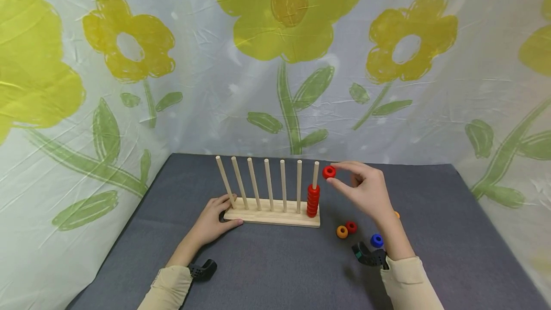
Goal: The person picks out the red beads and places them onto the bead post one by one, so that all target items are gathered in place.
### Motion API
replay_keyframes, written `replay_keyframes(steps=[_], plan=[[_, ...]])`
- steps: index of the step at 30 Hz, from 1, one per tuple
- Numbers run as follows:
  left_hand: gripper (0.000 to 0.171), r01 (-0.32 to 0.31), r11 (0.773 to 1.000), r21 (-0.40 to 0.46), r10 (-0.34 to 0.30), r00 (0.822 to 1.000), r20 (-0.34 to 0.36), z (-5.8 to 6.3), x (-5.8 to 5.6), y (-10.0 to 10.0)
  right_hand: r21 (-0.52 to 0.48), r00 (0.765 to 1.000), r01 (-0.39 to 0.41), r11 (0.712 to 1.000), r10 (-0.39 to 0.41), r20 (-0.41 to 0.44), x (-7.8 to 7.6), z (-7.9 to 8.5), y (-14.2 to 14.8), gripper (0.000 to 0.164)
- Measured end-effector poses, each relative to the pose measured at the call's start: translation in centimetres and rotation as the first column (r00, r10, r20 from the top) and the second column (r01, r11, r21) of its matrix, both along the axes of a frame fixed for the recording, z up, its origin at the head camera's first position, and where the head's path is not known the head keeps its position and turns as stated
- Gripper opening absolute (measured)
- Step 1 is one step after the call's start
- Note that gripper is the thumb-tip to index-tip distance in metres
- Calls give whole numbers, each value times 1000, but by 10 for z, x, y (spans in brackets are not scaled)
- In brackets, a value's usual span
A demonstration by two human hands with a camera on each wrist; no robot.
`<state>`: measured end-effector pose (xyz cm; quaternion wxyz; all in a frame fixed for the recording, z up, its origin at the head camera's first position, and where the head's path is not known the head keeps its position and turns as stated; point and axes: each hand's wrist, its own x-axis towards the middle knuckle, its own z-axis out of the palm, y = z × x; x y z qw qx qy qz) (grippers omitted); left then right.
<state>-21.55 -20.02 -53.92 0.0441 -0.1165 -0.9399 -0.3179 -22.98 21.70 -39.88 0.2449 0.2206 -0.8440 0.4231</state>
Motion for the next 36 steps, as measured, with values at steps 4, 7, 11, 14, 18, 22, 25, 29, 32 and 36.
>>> replay_keyframes(steps=[4, 7, 11, 14, 18, 22, 25, 29, 32, 36], plan=[[76, 0, 1000, -2, 0, 1000, -1, 0, 0, 0, -7, 1000, -11, 1000, 10, -26, 7, 12, -7, 34], [75, 1, 1000, -6, -1, 1000, -3, 0, 0, 0, -3, 999, -13, 1000, 13, -38, 6, 14, -7, 34], [75, 2, 1000, -7, -2, 1000, -4, -1, 0, 0, 6, 999, -11, 1000, 12, -45, -2, 7, -3, 37], [75, 0, 1000, -6, 0, 1000, -5, -1, 0, 0, 4, 998, -20, 1000, 20, -58, -1, 10, -4, 37], [76, 1, 1000, -1, -1, 1000, -2, 0, 0, 0, -8, 997, -27, 1000, 27, -68, -2, 12, -5, 37], [76, 3, 1000, 5, -3, 1000, 0, 0, 0, 0, -26, 997, -37, 999, 35, -70, -2, 14, -5, 37], [75, 5, 1000, 8, -5, 1000, 0, 1, 0, 0, -34, 996, -40, 999, 37, -79, -1, 17, -6, 36], [76, 7, 1000, 7, -7, 1000, -3, 1, 1, 0, -43, 994, -48, 998, 44, -100, 1, 23, -9, 35], [76, 6, 1000, 6, -6, 1000, -3, 1, 0, 0, -46, 994, -51, 998, 46, -103, 0, 25, -9, 35], [75, 6, 1000, 3, -6, 1000, -10, 0, 0, 0, -48, 995, -50, 998, 46, -88, -1, 25, -9, 37]])
